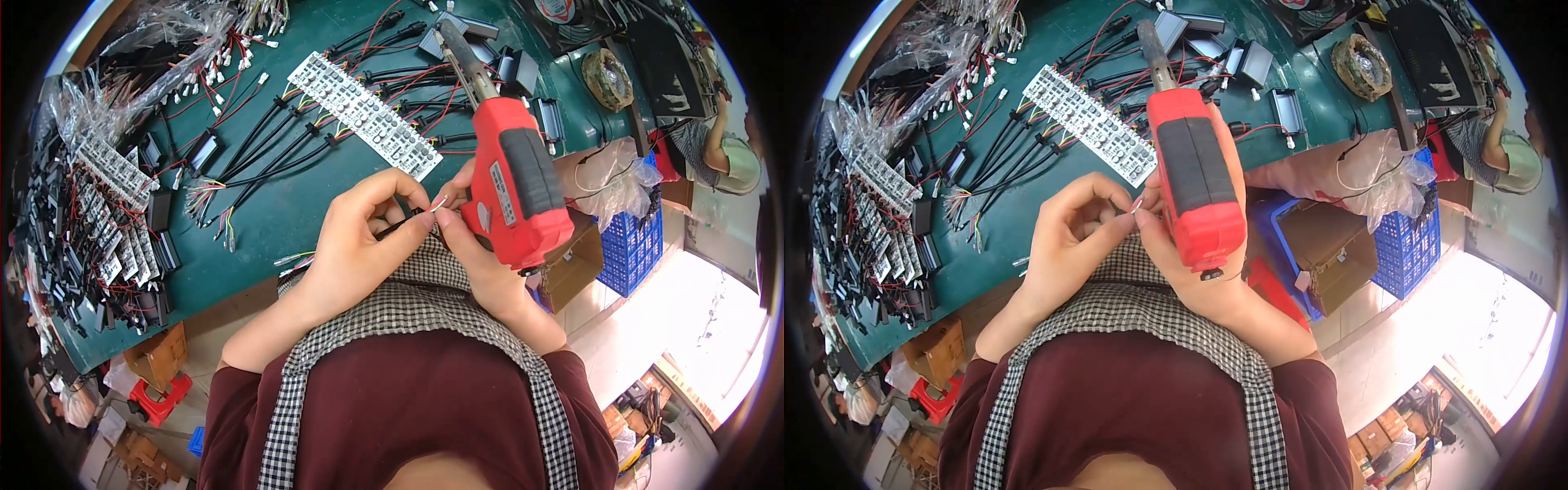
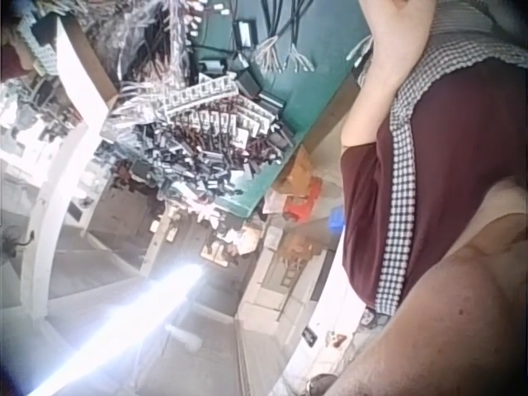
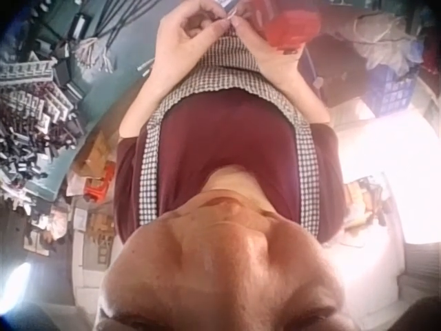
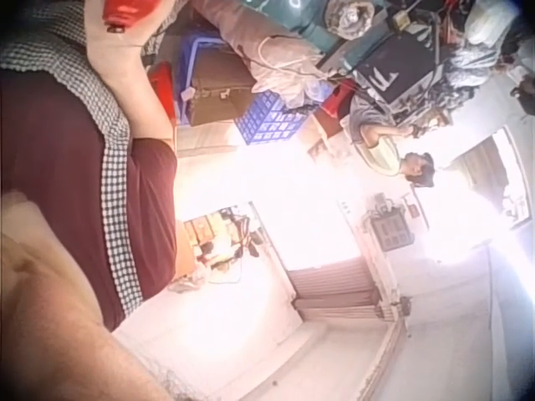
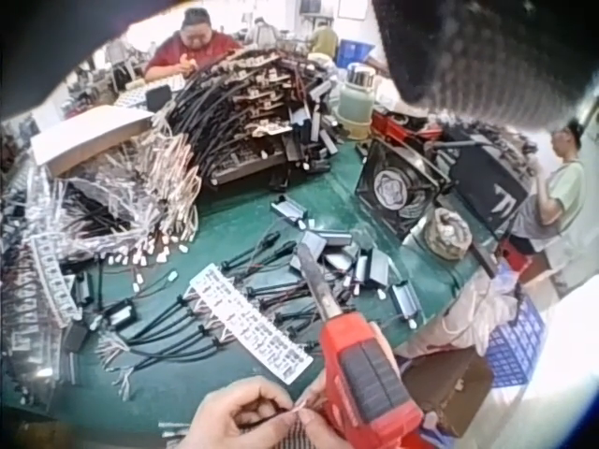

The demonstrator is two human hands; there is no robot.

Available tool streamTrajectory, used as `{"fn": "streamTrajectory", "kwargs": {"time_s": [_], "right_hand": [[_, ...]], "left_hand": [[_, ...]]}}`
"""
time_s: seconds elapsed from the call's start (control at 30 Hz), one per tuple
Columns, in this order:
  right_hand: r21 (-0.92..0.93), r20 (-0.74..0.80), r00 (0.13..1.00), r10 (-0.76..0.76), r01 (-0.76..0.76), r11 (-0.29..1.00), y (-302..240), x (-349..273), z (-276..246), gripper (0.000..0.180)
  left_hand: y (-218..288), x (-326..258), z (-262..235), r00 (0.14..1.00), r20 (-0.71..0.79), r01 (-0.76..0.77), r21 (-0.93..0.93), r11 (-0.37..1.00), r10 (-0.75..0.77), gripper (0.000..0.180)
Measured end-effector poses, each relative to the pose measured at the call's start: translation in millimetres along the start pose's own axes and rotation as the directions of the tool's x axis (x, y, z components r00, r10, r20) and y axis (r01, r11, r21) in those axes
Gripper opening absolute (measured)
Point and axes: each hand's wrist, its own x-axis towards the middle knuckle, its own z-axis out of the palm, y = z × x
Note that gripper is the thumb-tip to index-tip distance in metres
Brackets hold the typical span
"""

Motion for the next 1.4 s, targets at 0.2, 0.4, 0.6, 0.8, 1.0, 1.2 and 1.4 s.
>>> {"fn": "streamTrajectory", "kwargs": {"time_s": [0.2, 0.4, 0.6, 0.8, 1.0, 1.2, 1.4], "right_hand": [[-0.055, -0.025, 0.996, -0.082, 0.08, 0.995, 7.5, -3.5, 0.8, 0.089], [0.026, -0.022, 0.996, -0.089, 0.09, 0.996, -2.3, -3.4, 1.8, 0.073], [0.083, 0.106, 0.994, -0.027, 0.018, 0.996, -9.6, -1.6, 0.9, 0.036], [0.008, 0.066, 0.997, -0.036, 0.035, 0.999, -23.6, -6.3, -9.3, 0.037], [-0.084, 0.115, 0.993, -0.01, 0.02, 0.996, -9.0, -22.2, -41.8, 0.047], [0.059, 0.14, 0.984, 0.109, -0.118, 0.991, -4.4, -22.3, -57.3, 0.059], [0.006, 0.121, 0.991, 0.061, -0.062, 0.998, -5.1, -18.0, -64.2, 0.073]], "left_hand": [[3.8, -0.2, 2.2, 0.999, 0.002, 0.037, 0.058, 0.998, -0.037, 0.012], [-3.3, 1.0, 5.6, 0.999, 0.018, 0.053, -0.244, 0.968, -0.05, 0.008], [17.6, -12.7, -8.1, 0.973, -0.079, -0.206, 0.124, 0.971, 0.217, 0.012], [52.7, -5.7, -51.8, 0.538, 0.231, -0.469, 0.881, 0.06, 0.811, 0.017], [69.9, 5.9, -68.1, 0.753, -0.102, -0.477, 0.596, 0.646, 0.65, 0.013], [40.3, -32.1, -58.1, 0.916, 0.224, 0.381, -0.742, 0.551, -0.332, 0.015], [98.1, -65.4, -99.5, 0.89, -0.36, -0.342, -0.124, 0.931, 0.279, 0.019]]}}
